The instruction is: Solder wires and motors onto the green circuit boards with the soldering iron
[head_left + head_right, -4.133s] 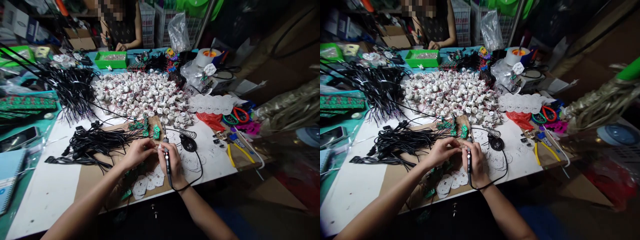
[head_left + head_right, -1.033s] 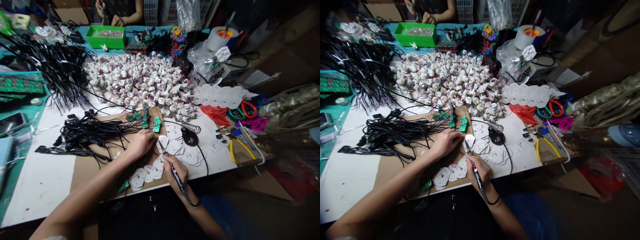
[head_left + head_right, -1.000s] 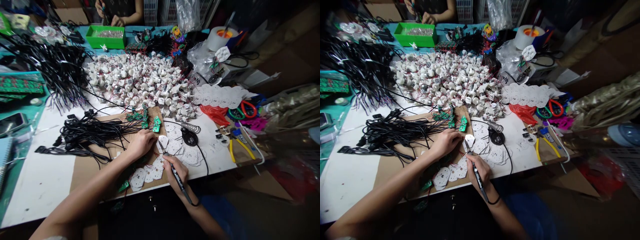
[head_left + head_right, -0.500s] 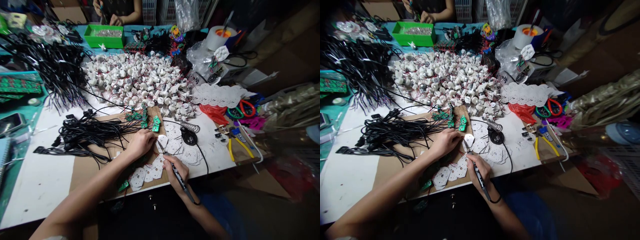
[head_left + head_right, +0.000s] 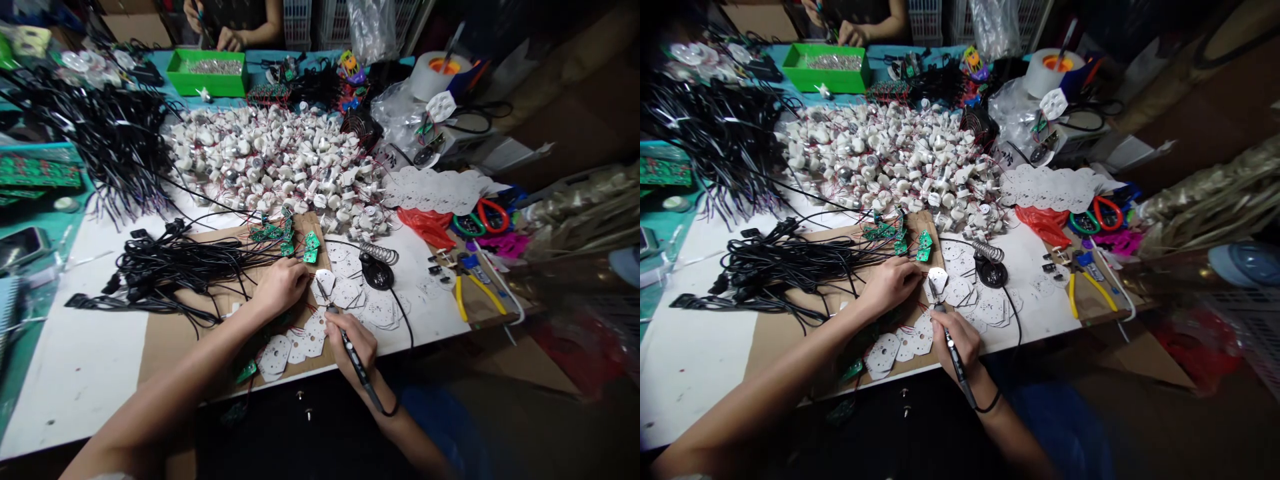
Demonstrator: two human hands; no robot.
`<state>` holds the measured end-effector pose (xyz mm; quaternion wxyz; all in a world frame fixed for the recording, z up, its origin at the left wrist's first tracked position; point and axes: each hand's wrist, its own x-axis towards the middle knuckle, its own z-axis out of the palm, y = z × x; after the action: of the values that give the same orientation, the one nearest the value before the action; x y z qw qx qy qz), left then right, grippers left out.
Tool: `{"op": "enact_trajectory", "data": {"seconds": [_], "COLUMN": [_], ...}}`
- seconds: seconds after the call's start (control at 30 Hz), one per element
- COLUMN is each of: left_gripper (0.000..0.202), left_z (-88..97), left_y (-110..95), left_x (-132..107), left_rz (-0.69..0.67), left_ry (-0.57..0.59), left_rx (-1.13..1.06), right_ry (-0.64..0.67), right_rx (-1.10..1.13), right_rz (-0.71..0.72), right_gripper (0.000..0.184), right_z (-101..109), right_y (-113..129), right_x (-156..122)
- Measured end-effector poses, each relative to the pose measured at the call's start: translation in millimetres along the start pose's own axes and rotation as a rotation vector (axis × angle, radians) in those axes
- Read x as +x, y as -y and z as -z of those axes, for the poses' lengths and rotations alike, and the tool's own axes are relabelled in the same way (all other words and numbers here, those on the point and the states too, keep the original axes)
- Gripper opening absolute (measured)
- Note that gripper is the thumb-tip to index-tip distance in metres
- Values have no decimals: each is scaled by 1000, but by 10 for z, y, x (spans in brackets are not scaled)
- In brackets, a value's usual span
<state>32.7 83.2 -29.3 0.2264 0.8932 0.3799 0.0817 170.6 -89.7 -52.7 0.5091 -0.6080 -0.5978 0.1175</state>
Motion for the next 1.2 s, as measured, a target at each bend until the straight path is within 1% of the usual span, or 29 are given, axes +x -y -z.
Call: {"op": "enact_trajectory", "data": {"seconds": [0.17,0.27,0.33,0.43,0.47,0.5,0.57,0.63,0.77,0.87,0.93,0.97,1.03,1.1,1.13,1.2], "left_gripper": [15,15,13,10,8,5,8,9,18,18,16,16,17,19,21,26], "left_z": [-9,36,117,275,319,352,377,353,264,236,233,231,220,202,193,178], "left_y": [-5,6,18,23,17,8,-20,-50,-101,-126,-125,-114,-71,-8,25,77], "left_x": [4,19,18,-28,-56,-87,-155,-219,-323,-368,-375,-372,-358,-342,-337,-334], "left_rz": [7,6,-25,-122,-148,-164,-165,-150,-171,-180,-171,-150,-71,25,61,112], "left_ry": [-2,6,85,286,319,324,284,272,336,359,304,245,75,-84,-127,-133], "left_rx": [-11,-73,-167,-315,-339,-346,-321,-263,-120,-89,-139,-174,-200,-125,-53,118], "right_ry": [-56,-79,-111,-167,-176,-180,-172,-143,-64,13,65,84,104,93,77,48], "right_rx": [15,28,49,71,74,76,72,45,-59,-126,-157,-162,-147,-119,-107,-93], "right_rz": [-82,-114,-134,-155,-157,-156,-150,-126,-12,9,1,-1,10,25,33,40], "right_gripper": [25,24,24,23,23,24,25,25,27,31,33,34,36,37,36,35], "right_z": [27,28,30,33,34,36,37,32,-12,-71,-112,-130,-155,-161,-157,-137], "right_y": [0,1,2,0,-2,-4,-9,-14,-24,-44,-67,-80,-103,-116,-117,-109], "right_x": [-52,-66,-74,-90,-96,-99,-96,-76,4,53,71,77,88,96,99,98]}}
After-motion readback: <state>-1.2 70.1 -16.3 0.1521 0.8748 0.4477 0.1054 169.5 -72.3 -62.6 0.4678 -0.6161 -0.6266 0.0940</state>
